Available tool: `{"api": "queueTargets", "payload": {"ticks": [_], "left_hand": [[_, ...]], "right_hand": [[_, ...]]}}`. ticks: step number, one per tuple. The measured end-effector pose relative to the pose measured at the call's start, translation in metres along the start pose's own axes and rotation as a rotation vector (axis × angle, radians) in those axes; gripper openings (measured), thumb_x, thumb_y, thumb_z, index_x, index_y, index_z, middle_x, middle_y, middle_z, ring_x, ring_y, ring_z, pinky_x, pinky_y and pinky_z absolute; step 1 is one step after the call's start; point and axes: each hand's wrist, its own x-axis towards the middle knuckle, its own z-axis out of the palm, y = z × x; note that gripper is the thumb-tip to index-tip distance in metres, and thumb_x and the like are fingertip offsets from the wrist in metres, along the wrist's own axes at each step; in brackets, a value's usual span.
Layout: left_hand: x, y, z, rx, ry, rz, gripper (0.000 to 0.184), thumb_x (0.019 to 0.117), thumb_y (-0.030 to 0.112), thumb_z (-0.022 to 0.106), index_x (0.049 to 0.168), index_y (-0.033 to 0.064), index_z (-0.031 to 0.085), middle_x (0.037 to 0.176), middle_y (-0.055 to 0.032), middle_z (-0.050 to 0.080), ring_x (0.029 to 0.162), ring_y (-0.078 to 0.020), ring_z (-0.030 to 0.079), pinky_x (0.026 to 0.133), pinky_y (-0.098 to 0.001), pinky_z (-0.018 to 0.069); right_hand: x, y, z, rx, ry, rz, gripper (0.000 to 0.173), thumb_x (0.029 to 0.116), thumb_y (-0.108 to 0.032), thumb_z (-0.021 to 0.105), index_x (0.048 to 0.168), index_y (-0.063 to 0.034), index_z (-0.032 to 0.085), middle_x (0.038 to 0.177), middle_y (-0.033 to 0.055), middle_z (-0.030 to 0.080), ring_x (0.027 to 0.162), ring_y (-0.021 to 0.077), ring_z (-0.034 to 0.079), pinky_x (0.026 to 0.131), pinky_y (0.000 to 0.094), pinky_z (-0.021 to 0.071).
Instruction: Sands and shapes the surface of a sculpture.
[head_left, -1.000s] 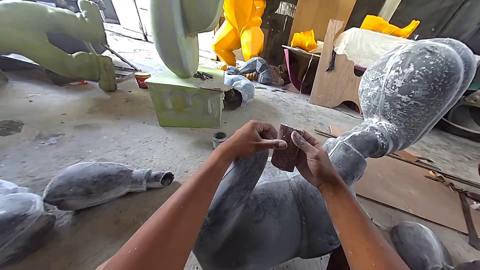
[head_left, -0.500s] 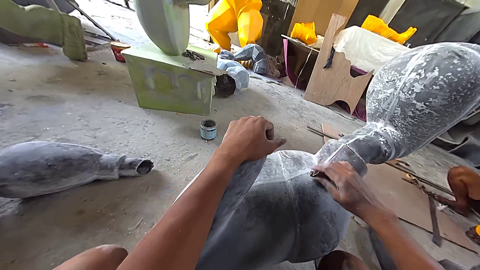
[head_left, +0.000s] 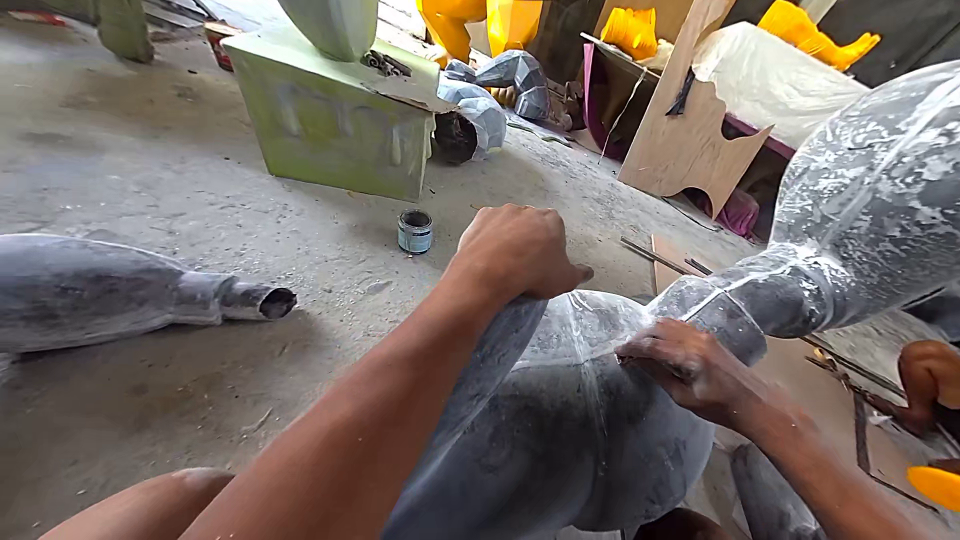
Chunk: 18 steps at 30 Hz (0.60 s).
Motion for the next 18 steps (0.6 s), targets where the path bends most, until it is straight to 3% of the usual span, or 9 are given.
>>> {"api": "queueTargets", "payload": {"ticks": [2,5,9,13,18], "left_hand": [[0.002,-0.001,0.001,0.014,-0.004,-0.004,0.057,0.0863,0.077,0.055,0.070,0.0231,0.065,0.068,-0.0024,0.061,0.068,-0.0252,0.062,0.059,-0.0525,0.0448],[0.004,-0.004,-0.004,-0.012,-0.030,-0.007,0.058,0.0885,0.078,0.053,0.074,0.0233,0.067,0.070,-0.0027,0.062,0.072,-0.0260,0.063,0.060,-0.0538,0.0458],[0.007,-0.009,-0.004,-0.021,-0.026,-0.008,0.057,0.0882,0.077,0.053,0.073,0.0240,0.066,0.070,-0.0019,0.061,0.070,-0.0246,0.062,0.060,-0.0526,0.0445],[0.011,-0.012,-0.001,-0.006,-0.018,0.012,0.057,0.0888,0.077,0.052,0.072,0.0238,0.065,0.069,-0.0015,0.060,0.070,-0.0243,0.062,0.059,-0.0525,0.0442],[0.009,-0.018,-0.004,-0.044,-0.001,0.014,0.058,0.0901,0.077,0.050,0.070,0.0240,0.064,0.067,-0.0006,0.059,0.067,-0.0232,0.061,0.057,-0.0509,0.0428]], "right_hand": [[0.011,-0.014,0.018,0.055,0.050,0.023,0.021,0.1017,-0.028,0.061,0.112,-0.0198,0.077,0.105,-0.0066,0.073,0.103,0.0078,0.067,0.094,0.0317,0.0560],[0.024,-0.021,0.022,0.036,-0.014,-0.037,0.020,0.1040,-0.025,0.058,0.112,-0.0219,0.076,0.110,-0.0053,0.070,0.110,0.0108,0.064,0.099,0.0342,0.0520],[0.009,0.003,-0.002,-0.035,-0.061,0.031,0.025,0.0993,-0.030,0.059,0.117,-0.0335,0.076,0.108,-0.0074,0.066,0.105,0.0123,0.061,0.089,0.0401,0.0525],[0.029,-0.028,0.028,-0.034,-0.051,0.047,0.020,0.1034,-0.033,0.058,0.112,-0.0301,0.076,0.109,-0.0079,0.067,0.108,0.0126,0.061,0.090,0.0402,0.0493],[0.024,-0.005,0.003,0.037,-0.113,0.043,0.023,0.1021,-0.032,0.057,0.115,-0.0296,0.076,0.108,-0.0100,0.066,0.104,0.0096,0.061,0.085,0.0357,0.0517]]}}
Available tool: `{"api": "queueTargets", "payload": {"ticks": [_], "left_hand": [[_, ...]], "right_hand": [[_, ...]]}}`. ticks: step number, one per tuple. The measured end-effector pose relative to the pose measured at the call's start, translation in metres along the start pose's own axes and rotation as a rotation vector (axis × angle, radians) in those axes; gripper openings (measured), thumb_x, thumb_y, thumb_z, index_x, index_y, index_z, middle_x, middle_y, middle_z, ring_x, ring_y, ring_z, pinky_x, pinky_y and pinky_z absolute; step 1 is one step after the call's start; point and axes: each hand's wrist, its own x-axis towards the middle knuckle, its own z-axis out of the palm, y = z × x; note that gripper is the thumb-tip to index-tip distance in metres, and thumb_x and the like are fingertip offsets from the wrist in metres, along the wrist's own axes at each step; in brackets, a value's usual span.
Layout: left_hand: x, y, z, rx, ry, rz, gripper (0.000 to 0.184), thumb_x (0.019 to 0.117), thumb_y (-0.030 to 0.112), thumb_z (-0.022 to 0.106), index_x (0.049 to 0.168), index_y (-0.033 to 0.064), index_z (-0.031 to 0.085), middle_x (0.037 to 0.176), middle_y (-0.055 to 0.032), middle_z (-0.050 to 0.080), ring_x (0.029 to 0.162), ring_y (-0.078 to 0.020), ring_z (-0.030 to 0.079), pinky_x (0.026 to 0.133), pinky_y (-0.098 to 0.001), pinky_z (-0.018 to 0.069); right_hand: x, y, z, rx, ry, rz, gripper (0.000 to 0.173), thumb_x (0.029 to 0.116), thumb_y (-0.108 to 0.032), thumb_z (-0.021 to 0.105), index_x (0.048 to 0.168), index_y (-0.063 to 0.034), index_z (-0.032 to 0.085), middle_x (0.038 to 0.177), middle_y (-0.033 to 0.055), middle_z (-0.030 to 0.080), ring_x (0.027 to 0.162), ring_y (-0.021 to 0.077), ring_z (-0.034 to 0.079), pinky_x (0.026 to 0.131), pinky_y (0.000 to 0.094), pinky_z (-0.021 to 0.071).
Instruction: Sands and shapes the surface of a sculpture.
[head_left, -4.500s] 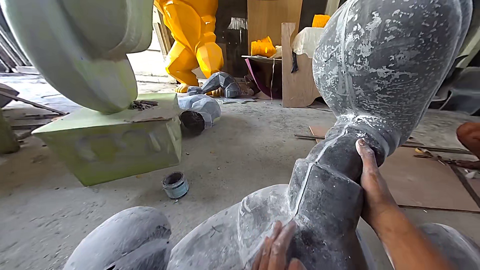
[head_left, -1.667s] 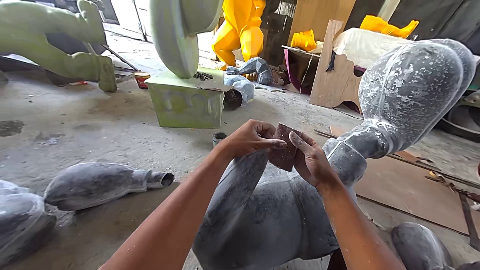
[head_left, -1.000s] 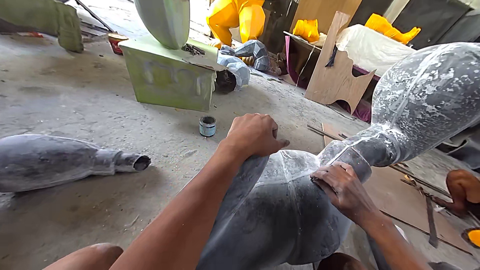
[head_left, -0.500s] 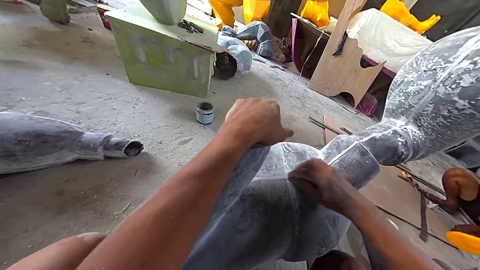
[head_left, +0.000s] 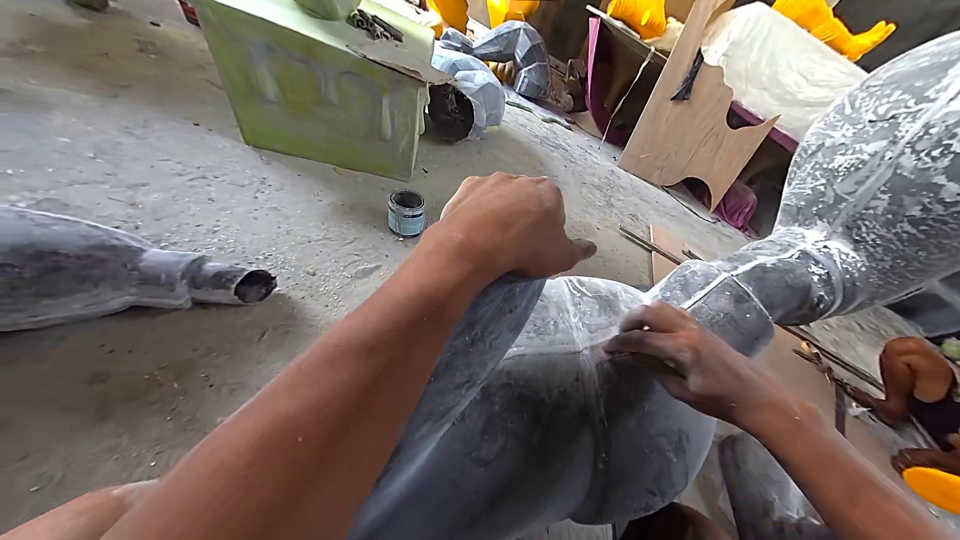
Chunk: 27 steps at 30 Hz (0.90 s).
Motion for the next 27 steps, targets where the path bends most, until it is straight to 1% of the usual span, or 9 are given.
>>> {"api": "queueTargets", "payload": {"ticks": [5,10,13,15,17,19,22,25,27], "left_hand": [[0.002,0.000,0.001,0.016,0.006,0.018,0.056,0.0892,0.077,0.053,0.071,0.0248,0.064,0.067,-0.0004,0.059,0.068,-0.0233,0.061,0.058,-0.0514,0.0434],[0.000,-0.002,0.001,-0.008,0.024,0.009,0.055,0.0886,0.077,0.054,0.071,0.0258,0.065,0.067,0.0006,0.059,0.067,-0.0222,0.060,0.058,-0.0507,0.0429],[0.000,0.000,0.003,0.005,0.027,0.005,0.054,0.0882,0.075,0.056,0.071,0.0243,0.064,0.066,-0.0008,0.058,0.066,-0.0235,0.060,0.058,-0.0510,0.0423],[0.000,-0.001,0.001,-0.001,0.022,0.028,0.054,0.0896,0.075,0.055,0.071,0.0248,0.063,0.066,-0.0002,0.058,0.066,-0.0232,0.060,0.057,-0.0516,0.0435],[-0.002,0.000,0.000,-0.013,0.013,0.034,0.055,0.0901,0.076,0.053,0.069,0.0250,0.062,0.065,0.0002,0.057,0.065,-0.0225,0.060,0.056,-0.0507,0.0430],[-0.003,0.002,0.000,-0.009,0.017,0.026,0.056,0.0891,0.077,0.053,0.070,0.0253,0.064,0.066,0.0004,0.058,0.066,-0.0223,0.060,0.057,-0.0504,0.0429],[-0.004,0.005,0.002,0.018,0.024,0.020,0.055,0.0885,0.075,0.055,0.070,0.0237,0.063,0.066,-0.0012,0.058,0.067,-0.0240,0.060,0.057,-0.0512,0.0424],[-0.004,0.006,0.002,0.029,0.028,0.024,0.056,0.0896,0.076,0.053,0.071,0.0232,0.063,0.067,-0.0019,0.058,0.067,-0.0248,0.061,0.058,-0.0516,0.0429],[-0.006,0.005,0.001,0.015,0.028,0.013,0.057,0.0894,0.077,0.052,0.071,0.0240,0.064,0.066,-0.0012,0.059,0.067,-0.0242,0.061,0.058,-0.0514,0.0430]], "right_hand": [[0.019,-0.017,0.017,-0.034,-0.005,-0.007,0.022,0.1022,-0.030,0.057,0.113,-0.0296,0.076,0.106,-0.0077,0.066,0.099,0.0115,0.060,0.080,0.0365,0.0484],[-0.003,0.015,-0.010,-0.002,-0.027,0.024,0.024,0.0992,-0.030,0.058,0.113,-0.0285,0.077,0.105,-0.0091,0.066,0.103,0.0095,0.062,0.086,0.0371,0.0523],[0.009,-0.004,0.008,-0.029,0.007,0.043,0.021,0.0991,-0.032,0.060,0.110,-0.0285,0.077,0.104,-0.0063,0.068,0.101,0.0126,0.064,0.084,0.0405,0.0535],[0.023,-0.014,0.010,-0.021,-0.063,0.016,0.020,0.1015,-0.031,0.060,0.112,-0.0296,0.077,0.104,-0.0066,0.066,0.099,0.0121,0.061,0.081,0.0377,0.0498],[0.018,-0.005,-0.001,0.030,-0.109,0.006,0.022,0.1017,-0.030,0.059,0.113,-0.0289,0.077,0.104,-0.0070,0.066,0.101,0.0112,0.061,0.086,0.0376,0.0510],[0.003,0.008,-0.012,0.038,-0.077,0.041,0.022,0.0986,-0.028,0.060,0.112,-0.0276,0.077,0.102,-0.0075,0.066,0.101,0.0106,0.062,0.088,0.0374,0.0532],[0.000,0.002,-0.002,-0.017,-0.005,0.096,0.021,0.0986,-0.031,0.060,0.110,-0.0284,0.078,0.101,-0.0078,0.066,0.097,0.0107,0.062,0.083,0.0375,0.0529],[0.022,-0.023,0.000,-0.069,-0.115,0.154,0.019,0.1015,-0.033,0.060,0.111,-0.0299,0.076,0.102,-0.0062,0.065,0.096,0.0119,0.062,0.080,0.0376,0.0515],[0.027,-0.036,-0.003,-0.023,-0.138,0.274,0.018,0.1023,-0.033,0.060,0.110,-0.0256,0.074,0.096,-0.0054,0.064,0.090,0.0095,0.064,0.078,0.0341,0.0568]]}}
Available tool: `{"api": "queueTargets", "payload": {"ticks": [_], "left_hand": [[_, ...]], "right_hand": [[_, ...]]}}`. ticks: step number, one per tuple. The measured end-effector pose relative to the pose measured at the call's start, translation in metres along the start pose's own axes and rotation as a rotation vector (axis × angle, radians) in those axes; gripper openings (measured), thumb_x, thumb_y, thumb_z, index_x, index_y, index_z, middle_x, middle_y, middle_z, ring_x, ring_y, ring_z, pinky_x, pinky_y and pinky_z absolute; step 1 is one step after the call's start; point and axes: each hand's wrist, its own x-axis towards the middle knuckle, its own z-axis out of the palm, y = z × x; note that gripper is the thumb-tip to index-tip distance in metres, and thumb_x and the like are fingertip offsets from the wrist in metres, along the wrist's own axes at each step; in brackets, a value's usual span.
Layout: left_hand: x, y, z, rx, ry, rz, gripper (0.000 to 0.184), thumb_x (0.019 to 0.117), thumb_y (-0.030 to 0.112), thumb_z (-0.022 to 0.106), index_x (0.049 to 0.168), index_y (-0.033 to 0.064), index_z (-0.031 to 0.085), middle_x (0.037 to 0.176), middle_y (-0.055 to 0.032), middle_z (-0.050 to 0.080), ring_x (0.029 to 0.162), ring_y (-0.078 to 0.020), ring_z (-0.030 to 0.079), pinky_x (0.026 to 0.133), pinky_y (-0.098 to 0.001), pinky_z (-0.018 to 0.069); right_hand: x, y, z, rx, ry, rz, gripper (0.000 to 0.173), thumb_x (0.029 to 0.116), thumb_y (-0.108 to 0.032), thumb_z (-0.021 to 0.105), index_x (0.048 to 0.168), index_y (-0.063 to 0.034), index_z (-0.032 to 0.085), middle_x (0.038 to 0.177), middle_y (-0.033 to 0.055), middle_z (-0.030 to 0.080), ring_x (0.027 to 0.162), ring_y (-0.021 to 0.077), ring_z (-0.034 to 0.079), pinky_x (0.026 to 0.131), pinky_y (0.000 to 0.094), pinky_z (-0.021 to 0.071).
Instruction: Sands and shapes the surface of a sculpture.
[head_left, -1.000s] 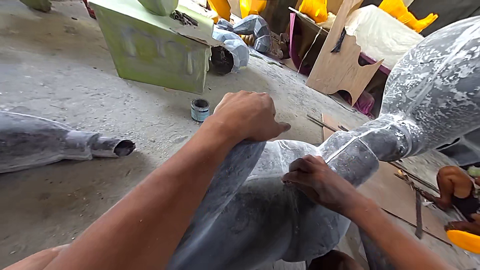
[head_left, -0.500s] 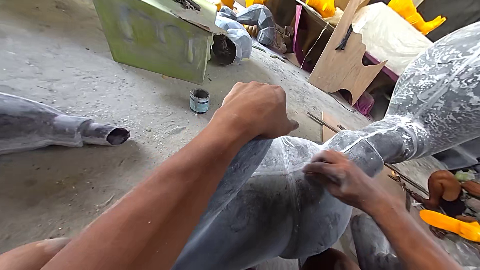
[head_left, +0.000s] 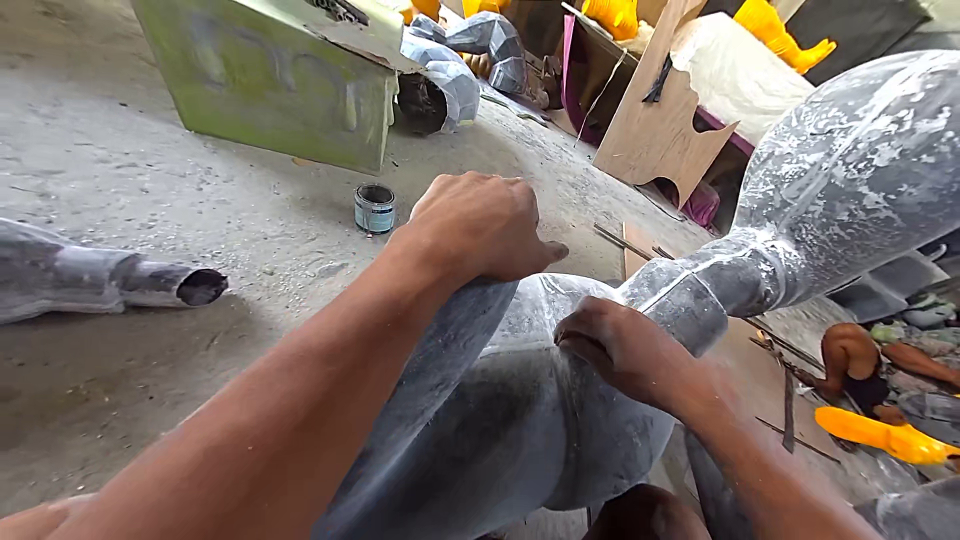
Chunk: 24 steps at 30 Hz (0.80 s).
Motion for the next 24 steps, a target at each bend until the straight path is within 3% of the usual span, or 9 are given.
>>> {"api": "queueTargets", "payload": {"ticks": [2,4,7,9,12,17,20,24], "left_hand": [[-0.001,0.000,0.000,-0.019,0.003,-0.001,0.057,0.0887,0.078,0.052,0.072,0.0246,0.064,0.067,-0.0008,0.059,0.068,-0.0236,0.061,0.058,-0.0510,0.0436],[-0.002,0.001,0.000,-0.039,0.002,0.000,0.056,0.0889,0.077,0.052,0.073,0.0247,0.065,0.067,-0.0005,0.060,0.068,-0.0232,0.061,0.059,-0.0503,0.0436],[-0.003,0.001,0.000,-0.041,0.003,0.001,0.054,0.0896,0.075,0.053,0.073,0.0246,0.065,0.066,-0.0002,0.059,0.066,-0.0226,0.061,0.057,-0.0495,0.0429],[-0.003,0.003,-0.001,-0.035,0.011,0.006,0.053,0.0908,0.073,0.053,0.073,0.0243,0.064,0.066,-0.0001,0.058,0.066,-0.0227,0.060,0.058,-0.0490,0.0420],[-0.003,0.003,0.000,-0.060,0.012,-0.002,0.051,0.0910,0.071,0.055,0.073,0.0242,0.064,0.066,-0.0007,0.058,0.066,-0.0231,0.060,0.057,-0.0497,0.0421],[0.002,-0.002,-0.005,-0.078,0.019,-0.018,0.047,0.0909,0.066,0.059,0.073,0.0227,0.063,0.067,-0.0013,0.058,0.067,-0.0237,0.060,0.057,-0.0495,0.0430],[-0.002,0.001,-0.002,-0.071,0.023,0.011,0.046,0.0926,0.065,0.059,0.074,0.0225,0.064,0.068,-0.0013,0.058,0.068,-0.0237,0.060,0.059,-0.0500,0.0420],[0.001,-0.002,-0.002,-0.122,0.009,-0.019,0.049,0.0907,0.068,0.059,0.071,0.0235,0.065,0.065,-0.0010,0.057,0.064,-0.0233,0.059,0.055,-0.0498,0.0426]], "right_hand": [[-0.010,-0.014,0.005,0.131,0.076,0.222,0.019,0.1010,-0.036,0.062,0.109,-0.0219,0.071,0.094,-0.0047,0.066,0.084,0.0086,0.066,0.075,0.0350,0.0589],[-0.024,-0.037,0.024,0.175,0.233,0.423,0.021,0.0972,-0.041,0.065,0.105,-0.0242,0.074,0.093,-0.0065,0.070,0.083,0.0077,0.068,0.075,0.0350,0.0600],[-0.028,-0.066,0.062,0.020,0.523,0.456,0.021,0.0964,-0.034,0.064,0.102,-0.0209,0.079,0.095,-0.0032,0.066,0.090,0.0114,0.065,0.076,0.0313,0.0580],[-0.009,-0.071,0.073,-0.064,0.608,0.454,0.019,0.0962,-0.025,0.062,0.097,-0.0156,0.079,0.093,0.0013,0.066,0.087,0.0163,0.065,0.071,0.0329,0.0574],[0.006,-0.075,0.076,-0.107,0.572,0.515,0.018,0.0991,-0.023,0.059,0.098,-0.0151,0.076,0.094,0.0025,0.063,0.087,0.0196,0.064,0.067,0.0367,0.0549],[-0.031,-0.093,0.084,-0.215,0.627,0.501,0.023,0.0967,-0.024,0.059,0.103,-0.0175,0.081,0.099,0.0033,0.071,0.089,0.0198,0.068,0.062,0.0334,0.0553],[-0.001,-0.081,0.078,-0.233,0.601,0.528,0.018,0.0951,-0.023,0.061,0.095,-0.0166,0.079,0.093,0.0028,0.068,0.083,0.0222,0.067,0.057,0.0387,0.0535],[-0.001,-0.082,0.073,-0.205,0.531,0.542,0.020,0.0992,-0.026,0.059,0.101,-0.0192,0.077,0.098,0.0015,0.067,0.087,0.0216,0.067,0.059,0.0399,0.0549]]}}
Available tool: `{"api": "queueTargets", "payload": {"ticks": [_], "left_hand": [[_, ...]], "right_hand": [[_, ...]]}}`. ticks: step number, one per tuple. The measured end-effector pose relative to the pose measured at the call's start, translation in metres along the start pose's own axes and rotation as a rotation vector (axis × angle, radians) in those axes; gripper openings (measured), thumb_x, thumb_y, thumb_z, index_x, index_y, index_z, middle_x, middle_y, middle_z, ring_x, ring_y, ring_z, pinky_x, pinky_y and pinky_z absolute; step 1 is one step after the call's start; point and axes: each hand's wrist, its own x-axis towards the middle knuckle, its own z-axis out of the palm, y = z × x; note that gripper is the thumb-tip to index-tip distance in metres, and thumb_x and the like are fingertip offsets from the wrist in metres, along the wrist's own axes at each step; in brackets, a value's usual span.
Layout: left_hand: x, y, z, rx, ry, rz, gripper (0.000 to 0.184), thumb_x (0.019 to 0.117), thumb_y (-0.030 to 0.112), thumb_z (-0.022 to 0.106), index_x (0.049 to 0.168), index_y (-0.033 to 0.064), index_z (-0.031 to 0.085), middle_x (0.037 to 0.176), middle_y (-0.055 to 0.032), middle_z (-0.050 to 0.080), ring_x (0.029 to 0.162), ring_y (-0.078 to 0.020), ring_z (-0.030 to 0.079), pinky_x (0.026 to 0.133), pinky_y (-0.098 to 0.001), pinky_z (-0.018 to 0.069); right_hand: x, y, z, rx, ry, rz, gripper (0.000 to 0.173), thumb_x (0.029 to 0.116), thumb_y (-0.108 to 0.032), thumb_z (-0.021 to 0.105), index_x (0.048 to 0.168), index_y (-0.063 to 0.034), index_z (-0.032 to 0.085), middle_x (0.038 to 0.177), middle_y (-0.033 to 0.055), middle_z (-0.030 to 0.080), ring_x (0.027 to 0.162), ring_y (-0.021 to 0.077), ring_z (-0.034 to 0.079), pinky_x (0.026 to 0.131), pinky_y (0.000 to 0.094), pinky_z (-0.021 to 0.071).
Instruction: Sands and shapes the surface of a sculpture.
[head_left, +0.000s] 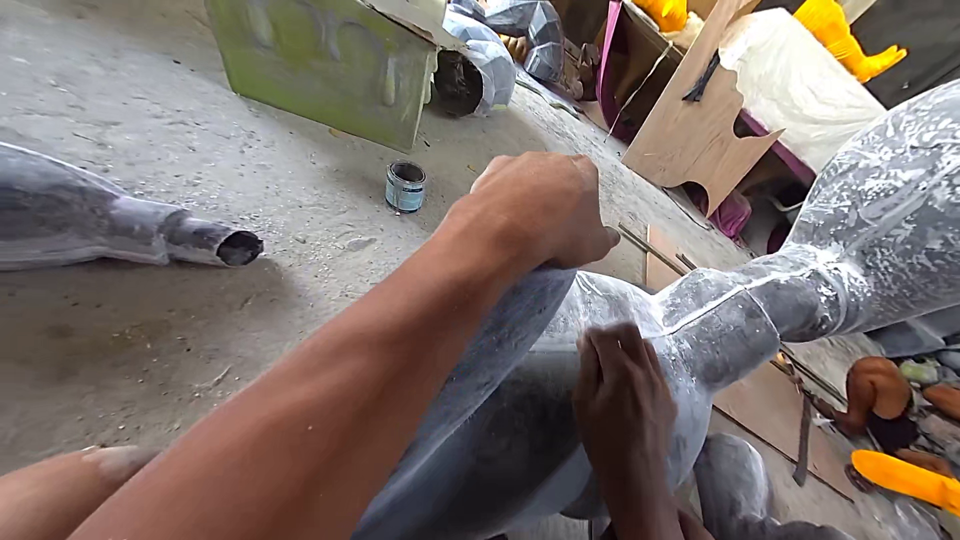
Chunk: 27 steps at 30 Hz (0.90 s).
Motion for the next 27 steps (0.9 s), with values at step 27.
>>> {"api": "queueTargets", "payload": {"ticks": [27], "left_hand": [[-0.003,0.004,0.002,-0.004,0.042,0.006,0.044,0.0886,0.064,0.066,0.076,0.0220,0.066,0.070,-0.0024,0.060,0.069,-0.0252,0.061,0.059,-0.0528,0.0444]], "right_hand": [[0.008,0.013,-0.003,0.141,-0.077,-0.004,0.020,0.1006,-0.029,0.059,0.100,-0.0211,0.077,0.094,-0.0023,0.066,0.079,0.0170,0.065,0.059,0.0413,0.0542]]}}
